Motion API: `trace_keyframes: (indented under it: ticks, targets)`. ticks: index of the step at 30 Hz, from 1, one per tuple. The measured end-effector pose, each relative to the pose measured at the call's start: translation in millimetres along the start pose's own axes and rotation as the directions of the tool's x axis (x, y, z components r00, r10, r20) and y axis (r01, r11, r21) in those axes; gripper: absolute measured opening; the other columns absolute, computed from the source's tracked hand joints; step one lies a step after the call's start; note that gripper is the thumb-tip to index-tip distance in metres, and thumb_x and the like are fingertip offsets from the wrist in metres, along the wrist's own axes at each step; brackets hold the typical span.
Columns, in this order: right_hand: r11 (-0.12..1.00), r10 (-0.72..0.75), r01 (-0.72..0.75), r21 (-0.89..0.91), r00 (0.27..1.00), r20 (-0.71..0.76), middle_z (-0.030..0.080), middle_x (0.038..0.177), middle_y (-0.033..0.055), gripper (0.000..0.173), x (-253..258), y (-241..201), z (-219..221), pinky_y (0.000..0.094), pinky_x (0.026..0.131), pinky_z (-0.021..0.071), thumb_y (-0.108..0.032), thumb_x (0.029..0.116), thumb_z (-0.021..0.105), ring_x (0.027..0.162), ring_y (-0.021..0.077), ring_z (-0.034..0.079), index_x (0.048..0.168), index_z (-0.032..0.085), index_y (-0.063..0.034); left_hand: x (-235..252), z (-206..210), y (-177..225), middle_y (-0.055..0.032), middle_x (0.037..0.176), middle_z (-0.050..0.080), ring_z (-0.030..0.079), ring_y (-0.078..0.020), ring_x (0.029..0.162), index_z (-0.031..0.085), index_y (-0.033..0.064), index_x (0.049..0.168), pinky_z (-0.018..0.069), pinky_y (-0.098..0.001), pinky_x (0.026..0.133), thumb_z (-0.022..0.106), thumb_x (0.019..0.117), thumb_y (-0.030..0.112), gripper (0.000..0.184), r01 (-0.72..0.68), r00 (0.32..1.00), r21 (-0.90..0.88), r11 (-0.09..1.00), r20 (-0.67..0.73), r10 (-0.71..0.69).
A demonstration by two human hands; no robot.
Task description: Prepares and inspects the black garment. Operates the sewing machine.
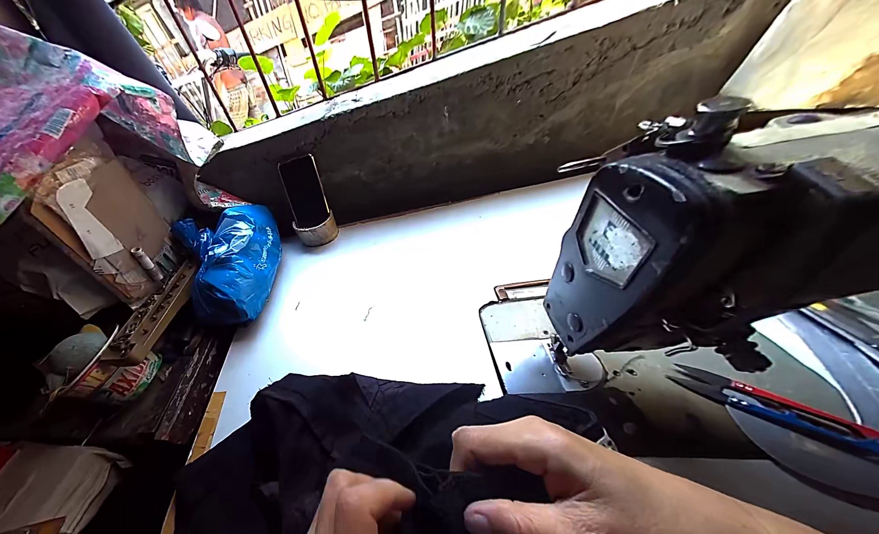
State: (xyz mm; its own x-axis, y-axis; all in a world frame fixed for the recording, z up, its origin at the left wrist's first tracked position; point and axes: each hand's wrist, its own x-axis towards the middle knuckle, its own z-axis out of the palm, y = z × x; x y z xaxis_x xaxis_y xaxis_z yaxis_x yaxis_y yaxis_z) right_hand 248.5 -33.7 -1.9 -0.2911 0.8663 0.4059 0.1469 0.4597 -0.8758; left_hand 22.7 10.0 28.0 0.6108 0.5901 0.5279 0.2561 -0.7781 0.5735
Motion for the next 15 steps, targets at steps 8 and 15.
trace_keyframes:
  ticks: [8,15]
  targets:
    - [0.997,0.01,-0.014,-0.071,0.999,-0.053,0.063,0.075,0.0027,0.019,-9,-9,4,0.0096,0.061,0.0427,-0.019,0.099,0.066,0.068,-0.0048,0.056,0.095,0.065,0.0001,-5,22,0,-0.0095,0.081,0.067,0.064,0.0007,0.075,0.062,-0.0067,0.089,0.0536,-0.0114,0.073,0.069,0.0866,0.002,0.011,0.054,0.973,-0.1,0.994,-0.219,-0.075]
    - [0.989,-0.017,0.006,-0.146,0.997,-0.077,0.063,0.075,0.0049,0.018,-9,-13,12,0.0109,0.062,0.0426,-0.017,0.0985,0.067,0.068,-0.0024,0.056,0.095,0.065,0.0006,-16,14,0,-0.0049,0.084,0.066,0.063,0.0027,0.077,0.059,-0.0063,0.095,0.0542,-0.014,0.073,0.06,0.0908,-0.004,0.005,0.111,0.97,-0.309,0.945,-0.173,-0.17]
